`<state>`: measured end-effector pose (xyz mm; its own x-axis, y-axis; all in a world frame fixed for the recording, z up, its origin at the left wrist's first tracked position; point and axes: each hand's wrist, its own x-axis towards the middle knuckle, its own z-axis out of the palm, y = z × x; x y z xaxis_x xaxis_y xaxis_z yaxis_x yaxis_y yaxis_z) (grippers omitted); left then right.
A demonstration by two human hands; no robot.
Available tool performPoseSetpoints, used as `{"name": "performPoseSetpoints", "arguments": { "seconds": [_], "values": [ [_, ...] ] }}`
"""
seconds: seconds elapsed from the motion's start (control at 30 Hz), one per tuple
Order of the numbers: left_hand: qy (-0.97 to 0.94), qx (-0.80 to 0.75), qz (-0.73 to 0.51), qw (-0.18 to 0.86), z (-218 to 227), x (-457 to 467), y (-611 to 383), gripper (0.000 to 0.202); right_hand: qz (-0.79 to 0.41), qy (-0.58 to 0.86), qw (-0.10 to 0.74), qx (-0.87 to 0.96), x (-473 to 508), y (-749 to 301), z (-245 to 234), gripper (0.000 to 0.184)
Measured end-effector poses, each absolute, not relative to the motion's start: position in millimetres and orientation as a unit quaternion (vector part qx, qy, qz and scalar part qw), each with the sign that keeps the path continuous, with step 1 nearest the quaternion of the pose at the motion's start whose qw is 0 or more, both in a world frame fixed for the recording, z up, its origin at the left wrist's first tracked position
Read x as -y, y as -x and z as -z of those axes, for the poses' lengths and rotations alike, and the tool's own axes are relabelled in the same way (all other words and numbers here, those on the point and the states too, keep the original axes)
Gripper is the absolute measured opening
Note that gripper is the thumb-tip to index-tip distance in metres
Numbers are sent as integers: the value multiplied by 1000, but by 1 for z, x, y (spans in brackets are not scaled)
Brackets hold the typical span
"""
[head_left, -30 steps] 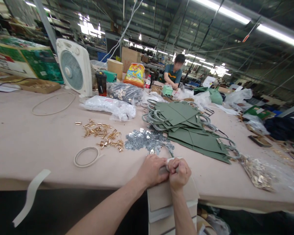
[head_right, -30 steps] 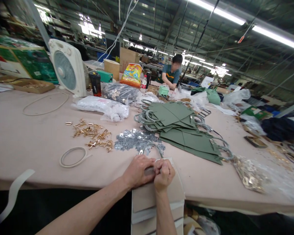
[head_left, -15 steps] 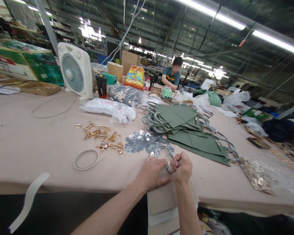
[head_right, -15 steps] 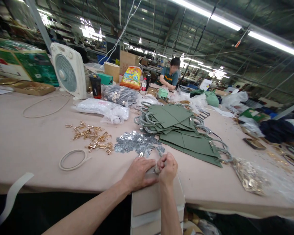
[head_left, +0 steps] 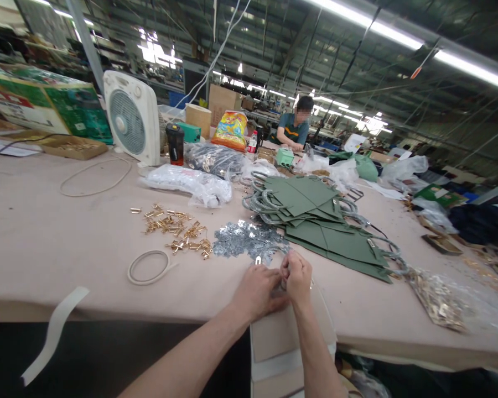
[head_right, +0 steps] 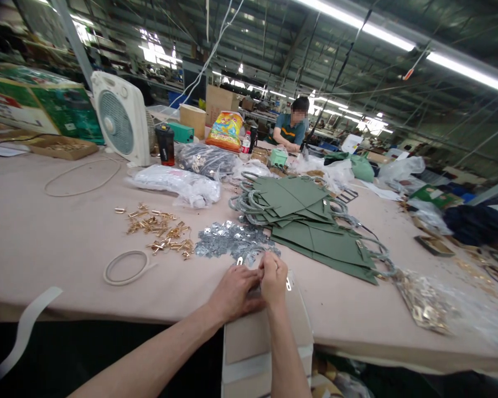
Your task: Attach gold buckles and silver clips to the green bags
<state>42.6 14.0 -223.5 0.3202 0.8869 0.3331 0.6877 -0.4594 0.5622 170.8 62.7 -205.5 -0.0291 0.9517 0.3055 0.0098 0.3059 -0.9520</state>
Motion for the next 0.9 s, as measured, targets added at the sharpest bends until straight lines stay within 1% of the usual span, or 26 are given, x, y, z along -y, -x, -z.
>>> {"name": "performPoseSetpoints", "arguments": {
  "seconds": [0.1,0.17,0.3,0.4,0.47,0.57,0.63,0.7,0.8,0.83,0.9],
  "values": [
    [-791,-492,-321,172,223,-14,-43,28,-386,399,566,610,-56,-174,209,46],
    [-788,-489,-330,177,223,-13,-43,28,-396,386,571,607,-53,-175,206,46],
    [-785,-497,-324,175,222,-12,-43,37,-456,314,622,553,-53,-175,183,41],
    [-787,-502,-315,171,221,-11,-44,41,-463,253,658,538,-52,-175,171,39],
    [-783,-505,-319,173,221,-11,-44,36,-460,265,638,557,-51,-174,175,41],
    [-778,-501,-334,179,219,-10,-44,28,-453,339,582,584,-50,-175,192,46],
    [-779,-496,-338,184,218,-10,-44,28,-444,359,563,597,-50,-177,198,48],
    [-781,-496,-331,186,218,-10,-44,31,-433,343,575,603,-49,-179,195,47],
    [-781,-499,-328,183,218,-11,-44,34,-424,298,622,586,-47,-179,186,46],
    [-779,-500,-330,183,217,-11,-44,33,-422,297,625,586,-47,-179,186,47],
    [-777,-499,-335,186,216,-10,-45,29,-420,322,604,596,-48,-177,191,47]
  ]
}}
